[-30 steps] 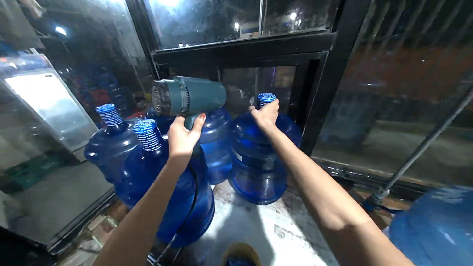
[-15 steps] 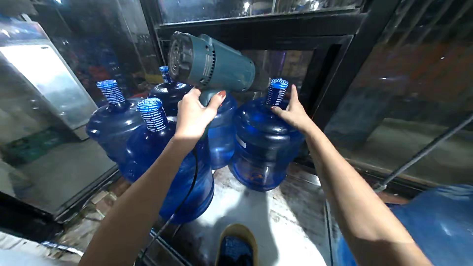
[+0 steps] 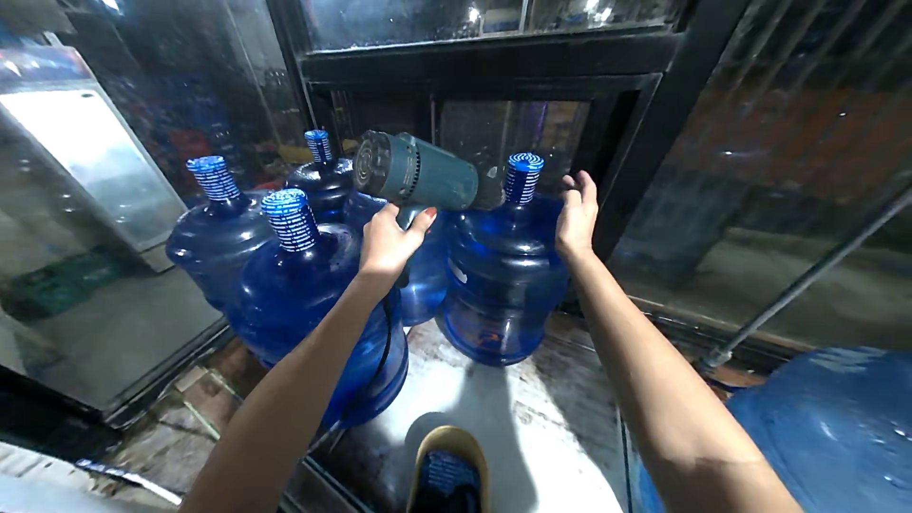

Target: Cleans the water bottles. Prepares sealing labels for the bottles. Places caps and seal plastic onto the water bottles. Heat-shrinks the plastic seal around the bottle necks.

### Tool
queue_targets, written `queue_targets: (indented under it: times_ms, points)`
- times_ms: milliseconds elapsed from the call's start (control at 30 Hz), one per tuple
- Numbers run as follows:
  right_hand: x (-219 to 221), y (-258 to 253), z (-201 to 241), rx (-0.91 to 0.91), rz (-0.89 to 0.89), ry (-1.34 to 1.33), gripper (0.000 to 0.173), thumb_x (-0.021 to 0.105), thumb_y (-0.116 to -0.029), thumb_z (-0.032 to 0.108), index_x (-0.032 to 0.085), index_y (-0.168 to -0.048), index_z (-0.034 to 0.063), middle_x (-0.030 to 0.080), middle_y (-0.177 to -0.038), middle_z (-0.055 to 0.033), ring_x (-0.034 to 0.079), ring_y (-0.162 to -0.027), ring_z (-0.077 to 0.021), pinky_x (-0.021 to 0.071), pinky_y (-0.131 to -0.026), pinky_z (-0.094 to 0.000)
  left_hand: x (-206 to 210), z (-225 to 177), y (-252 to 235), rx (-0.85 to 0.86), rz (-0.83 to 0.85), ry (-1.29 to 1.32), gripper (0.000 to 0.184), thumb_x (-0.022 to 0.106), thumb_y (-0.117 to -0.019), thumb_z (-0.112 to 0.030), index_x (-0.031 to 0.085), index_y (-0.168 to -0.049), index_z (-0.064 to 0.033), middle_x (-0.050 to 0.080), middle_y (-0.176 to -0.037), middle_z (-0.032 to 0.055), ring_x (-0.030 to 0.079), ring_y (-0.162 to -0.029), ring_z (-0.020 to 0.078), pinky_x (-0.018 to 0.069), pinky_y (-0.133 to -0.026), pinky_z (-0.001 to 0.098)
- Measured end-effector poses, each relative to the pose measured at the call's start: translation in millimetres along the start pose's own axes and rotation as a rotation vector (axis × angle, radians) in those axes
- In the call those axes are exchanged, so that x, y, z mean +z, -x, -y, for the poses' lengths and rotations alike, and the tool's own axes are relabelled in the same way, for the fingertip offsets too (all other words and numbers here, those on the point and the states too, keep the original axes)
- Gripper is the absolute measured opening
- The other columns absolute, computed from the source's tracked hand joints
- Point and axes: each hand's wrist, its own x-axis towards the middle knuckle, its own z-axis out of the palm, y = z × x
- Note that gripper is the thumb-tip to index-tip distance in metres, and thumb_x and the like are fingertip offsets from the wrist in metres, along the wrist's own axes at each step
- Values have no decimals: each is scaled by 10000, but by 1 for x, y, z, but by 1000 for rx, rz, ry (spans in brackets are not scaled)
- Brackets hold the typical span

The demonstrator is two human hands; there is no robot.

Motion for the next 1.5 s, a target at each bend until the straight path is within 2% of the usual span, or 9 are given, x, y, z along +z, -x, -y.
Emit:
queue_targets:
  times_ms: [233, 367, 533, 667, 767, 900, 1000, 1233, 1500]
  points:
    - [1, 2, 5, -75, 140, 241, 585, 495, -1006, 206, 362, -1499, -80, 508, -1444, -303, 526, -1337, -386, 427, -1110, -508, -17, -18, 2, 22, -85, -74, 536, 664, -984, -460, 643, -1146, 50, 679, -1015, 244, 668, -970, 381, 505, -869, 590]
    - [39, 2, 44, 107, 225, 477, 939, 660, -945, 387, 162, -1569, -107, 395, -1518, -364, 373, -1439, -493, 161, -1213, -651, -32, -15, -10, 83, -224, 120, 486, 697, -967, -413, 641, -1153, 33, 700, -1016, 190, 687, -950, 283, 530, -885, 522]
    - [72, -18, 39, 194, 61, 426, 832, 703, -906, 311, 271, -1484, -104, 496, -1400, -341, 532, -1299, -450, 398, -1086, -588, -53, -6, -20, 117, -267, 361, 430, 697, -967, -388, 625, -1178, -20, 707, -984, 75, 705, -838, 115, 603, -790, 350]
    - [33, -44, 10, 140, 410, 31, 707, 720, -862, 176, 381, -1460, 11, 601, -1267, -158, 633, -1101, -188, 545, -945, -373, -64, -7, -22, 119, -188, 412, 339, 691, -979, -343, 624, -1148, -56, 709, -948, 19, 707, -802, 64, 615, -744, 281]
    - [25, -51, 13, 210, 540, -81, 649, 688, -808, 135, 439, -1404, 66, 627, -1130, -62, 649, -931, -104, 569, -802, -311, -57, -5, -29, 99, -138, 261, 412, 708, -955, -405, 645, -1128, -37, 700, -942, 82, 702, -805, 144, 602, -765, 380]
    - [11, -48, 19, 191, 633, 40, 735, 661, -928, 132, 271, -1548, 69, 531, -1395, -134, 586, -1197, -152, 509, -1003, -337, -42, -10, -25, 65, -37, 108, 490, 711, -956, -424, 649, -1147, 23, 692, -1011, 186, 685, -927, 280, 543, -870, 528]
    - [-3, -32, 12, 153, 436, 19, 842, 590, -934, 194, 126, -1625, 71, 380, -1579, -187, 445, -1405, -240, 412, -1122, -421, -33, -8, -21, 44, 36, 108, 453, 704, -966, -413, 660, -1127, 8, 695, -971, 170, 682, -889, 271, 537, -845, 520]
    - [-3, -15, 1, 20, 102, -57, 625, 313, -1022, 213, 204, -1585, -36, 388, -1573, -226, 453, -1399, -222, 371, -1139, -349, -25, -5, -31, -37, 32, 254, 495, 697, -968, -423, 630, -1172, 23, 690, -972, 164, 683, -837, 239, 564, -799, 464]
    - [-1, -16, 1, 63, 56, -94, 607, 316, -1033, 224, 235, -1581, -26, 386, -1578, -227, 443, -1418, -233, 351, -1164, -350, -26, -39, -38, 58, -37, 146, 491, 698, -957, -443, 644, -1142, 9, 683, -1014, 166, 678, -931, 261, 543, -857, 495]
